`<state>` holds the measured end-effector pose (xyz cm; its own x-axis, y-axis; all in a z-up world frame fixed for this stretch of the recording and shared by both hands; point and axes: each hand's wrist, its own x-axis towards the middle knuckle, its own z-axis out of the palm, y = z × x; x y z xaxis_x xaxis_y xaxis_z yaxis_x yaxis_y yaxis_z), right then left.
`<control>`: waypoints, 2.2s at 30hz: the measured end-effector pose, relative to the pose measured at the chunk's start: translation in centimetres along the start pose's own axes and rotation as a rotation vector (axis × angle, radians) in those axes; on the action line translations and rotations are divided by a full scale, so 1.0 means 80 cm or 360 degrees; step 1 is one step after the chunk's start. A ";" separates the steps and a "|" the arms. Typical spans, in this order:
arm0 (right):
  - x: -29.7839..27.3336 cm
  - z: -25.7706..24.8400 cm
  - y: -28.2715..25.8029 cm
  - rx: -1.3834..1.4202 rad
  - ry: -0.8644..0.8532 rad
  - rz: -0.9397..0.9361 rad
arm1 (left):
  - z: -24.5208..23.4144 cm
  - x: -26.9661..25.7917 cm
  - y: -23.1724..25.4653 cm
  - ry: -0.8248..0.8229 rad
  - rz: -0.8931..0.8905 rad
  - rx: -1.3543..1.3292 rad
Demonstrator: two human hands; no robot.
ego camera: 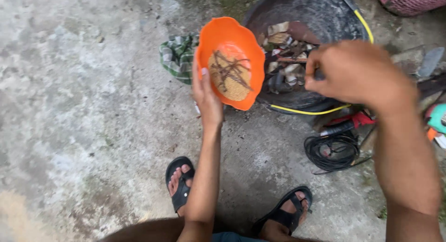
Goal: Sorting various hardware items like nails, screws, and washers from a small container into a larger bucket.
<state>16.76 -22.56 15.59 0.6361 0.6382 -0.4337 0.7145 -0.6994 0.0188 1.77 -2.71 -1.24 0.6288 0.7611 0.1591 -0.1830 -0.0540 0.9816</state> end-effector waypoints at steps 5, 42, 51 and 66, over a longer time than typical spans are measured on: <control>-0.002 -0.014 -0.017 0.0115 0.0851 -0.0491 | 0.009 -0.009 0.017 -0.0085 0.0013 -0.0122; 0.173 0.119 0.115 -0.0042 -0.0390 0.0349 | -0.022 -0.011 0.021 0.0028 0.0050 -0.0217; 0.172 0.102 0.126 0.0064 -0.0485 0.0317 | -0.025 -0.010 0.041 0.0022 -0.0038 -0.0187; 0.110 0.062 0.177 -0.0952 0.0985 0.0213 | -0.023 -0.015 0.048 -0.0028 -0.0041 -0.0360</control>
<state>30.99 -28.44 7.56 0.6453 0.7446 0.1705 0.5451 -0.6052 0.5802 -1.07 -2.60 2.13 0.6482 0.7488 0.1382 -0.3304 0.1132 0.9370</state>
